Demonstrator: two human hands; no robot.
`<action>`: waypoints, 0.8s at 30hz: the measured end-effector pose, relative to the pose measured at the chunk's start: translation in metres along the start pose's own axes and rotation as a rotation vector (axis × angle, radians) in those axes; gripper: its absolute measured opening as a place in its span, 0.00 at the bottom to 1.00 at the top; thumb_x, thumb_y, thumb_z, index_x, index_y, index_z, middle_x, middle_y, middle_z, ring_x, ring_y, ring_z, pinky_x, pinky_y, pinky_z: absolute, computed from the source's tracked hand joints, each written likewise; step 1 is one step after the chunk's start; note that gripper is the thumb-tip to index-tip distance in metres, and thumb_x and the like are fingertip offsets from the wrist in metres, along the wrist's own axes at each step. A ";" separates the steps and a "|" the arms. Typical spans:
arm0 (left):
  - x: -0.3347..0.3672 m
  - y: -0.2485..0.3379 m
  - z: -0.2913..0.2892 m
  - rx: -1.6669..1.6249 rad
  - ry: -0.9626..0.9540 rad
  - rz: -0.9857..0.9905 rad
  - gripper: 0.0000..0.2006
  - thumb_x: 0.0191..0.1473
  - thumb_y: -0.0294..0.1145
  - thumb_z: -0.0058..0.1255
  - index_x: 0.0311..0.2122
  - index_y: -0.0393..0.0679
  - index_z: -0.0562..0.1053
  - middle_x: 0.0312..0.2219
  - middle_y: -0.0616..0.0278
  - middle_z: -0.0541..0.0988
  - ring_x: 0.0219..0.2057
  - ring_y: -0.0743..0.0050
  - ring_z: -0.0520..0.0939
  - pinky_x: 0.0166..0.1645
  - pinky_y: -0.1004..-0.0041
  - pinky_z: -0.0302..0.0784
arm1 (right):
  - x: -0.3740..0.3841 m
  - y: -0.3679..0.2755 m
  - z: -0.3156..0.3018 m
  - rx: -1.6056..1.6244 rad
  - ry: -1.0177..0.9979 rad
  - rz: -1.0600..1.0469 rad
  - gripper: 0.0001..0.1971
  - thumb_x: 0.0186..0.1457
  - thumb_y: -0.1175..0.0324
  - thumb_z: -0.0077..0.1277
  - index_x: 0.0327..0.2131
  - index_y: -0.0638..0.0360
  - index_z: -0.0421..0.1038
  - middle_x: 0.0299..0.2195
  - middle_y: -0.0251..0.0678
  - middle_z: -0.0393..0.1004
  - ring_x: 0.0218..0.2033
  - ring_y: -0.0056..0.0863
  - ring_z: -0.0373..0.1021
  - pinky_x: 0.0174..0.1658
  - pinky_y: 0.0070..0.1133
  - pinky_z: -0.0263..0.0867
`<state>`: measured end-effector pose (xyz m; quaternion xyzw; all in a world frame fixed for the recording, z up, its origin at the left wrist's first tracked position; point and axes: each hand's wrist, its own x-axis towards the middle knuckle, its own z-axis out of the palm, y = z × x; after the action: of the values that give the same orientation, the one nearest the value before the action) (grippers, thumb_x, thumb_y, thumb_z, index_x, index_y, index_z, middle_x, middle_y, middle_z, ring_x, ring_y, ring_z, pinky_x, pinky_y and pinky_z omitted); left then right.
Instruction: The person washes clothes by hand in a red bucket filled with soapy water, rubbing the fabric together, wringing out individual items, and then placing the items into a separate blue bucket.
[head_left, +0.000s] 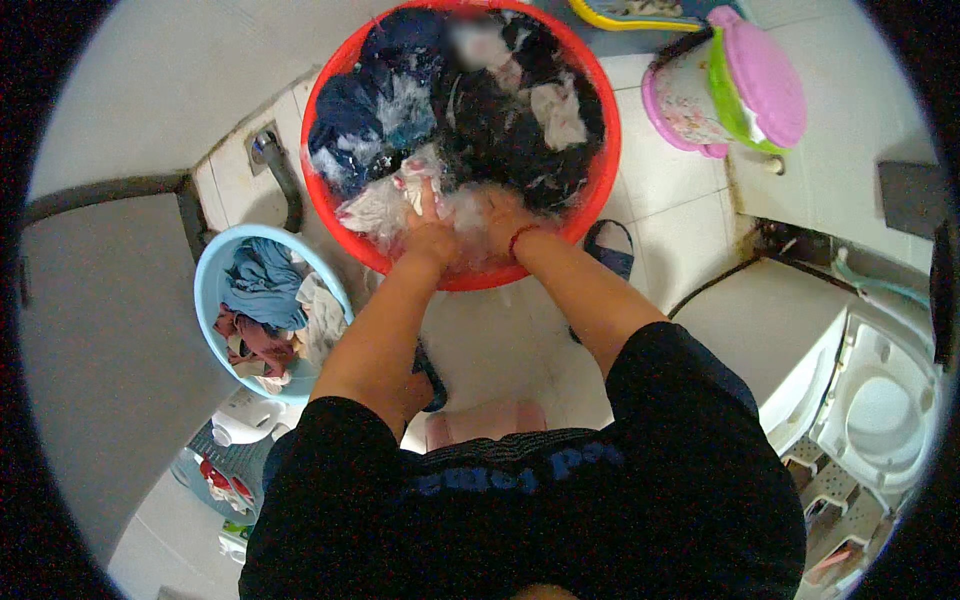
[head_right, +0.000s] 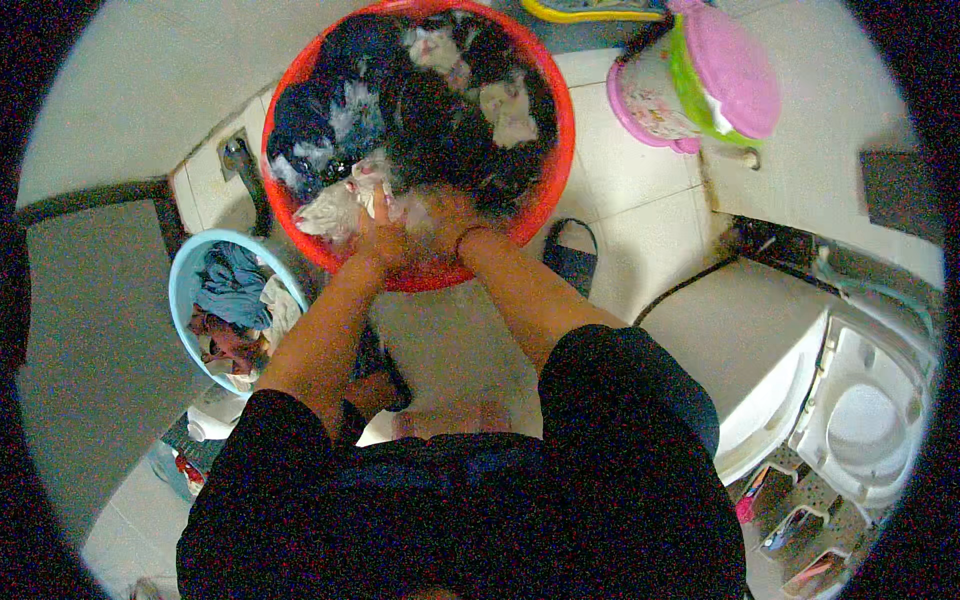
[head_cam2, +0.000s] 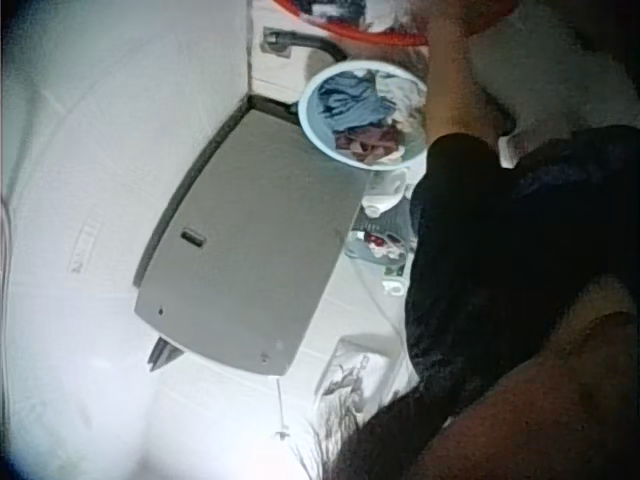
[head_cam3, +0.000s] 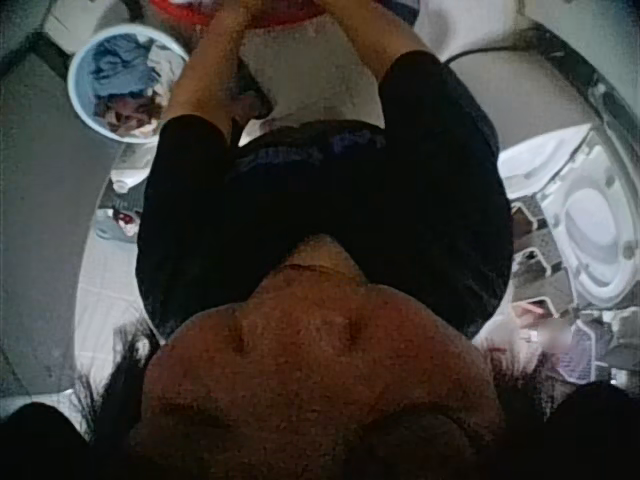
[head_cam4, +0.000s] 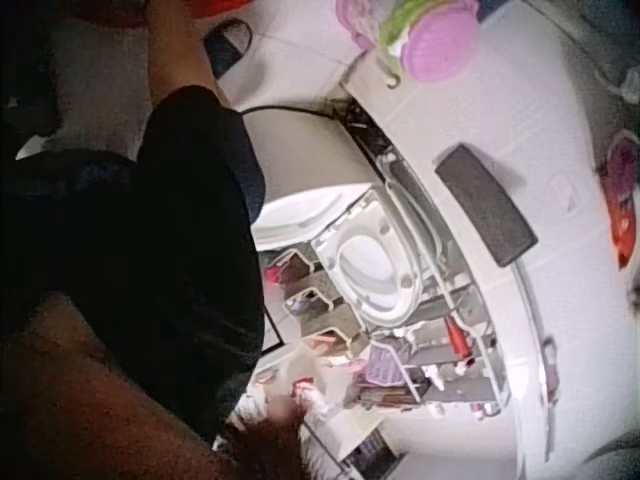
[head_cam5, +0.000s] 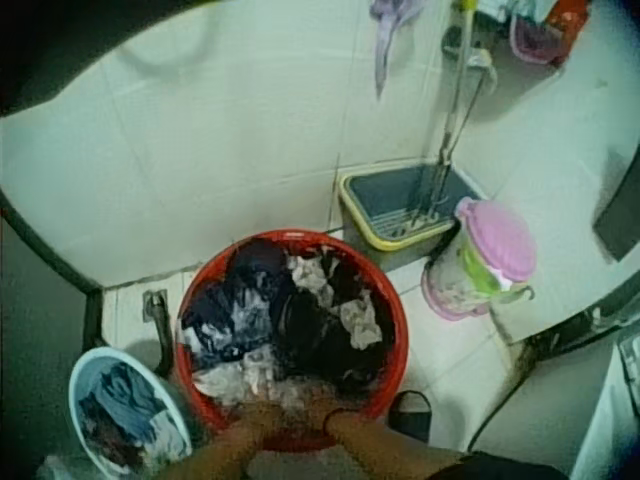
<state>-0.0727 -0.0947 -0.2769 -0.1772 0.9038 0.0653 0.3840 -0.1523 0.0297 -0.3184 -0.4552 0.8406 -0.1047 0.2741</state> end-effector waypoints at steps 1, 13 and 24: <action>0.011 -0.002 0.007 0.065 -0.064 0.030 0.32 0.53 0.51 0.43 0.61 0.50 0.60 0.63 0.49 0.50 0.65 0.43 0.44 0.65 0.48 0.37 | 0.009 0.005 0.011 0.017 -0.115 -0.008 0.30 0.43 0.59 0.57 0.52 0.53 0.64 0.54 0.45 0.64 0.54 0.46 0.61 0.55 0.37 0.60; 0.063 -0.033 0.028 -0.550 -0.480 0.173 0.31 0.56 0.56 0.42 0.58 0.46 0.64 0.57 0.51 0.65 0.57 0.48 0.65 0.58 0.53 0.61 | 0.014 0.008 -0.008 0.009 -0.156 0.028 0.18 0.49 0.56 0.50 0.42 0.53 0.75 0.40 0.43 0.77 0.41 0.43 0.74 0.45 0.32 0.70; -0.072 -0.013 -0.035 -2.697 -0.194 0.104 0.22 0.61 0.52 0.32 0.49 0.50 0.70 0.46 0.60 0.74 0.49 0.56 0.72 0.54 0.50 0.66 | -0.082 -0.109 -0.189 0.984 -0.241 -0.259 0.16 0.56 0.66 0.49 0.47 0.61 0.68 0.42 0.37 0.74 0.40 0.26 0.72 0.42 0.23 0.69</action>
<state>-0.0454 -0.0967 -0.2004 -0.3737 0.1117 0.9204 -0.0286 -0.1445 0.0220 -0.0854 -0.3815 0.5913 -0.4672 0.5353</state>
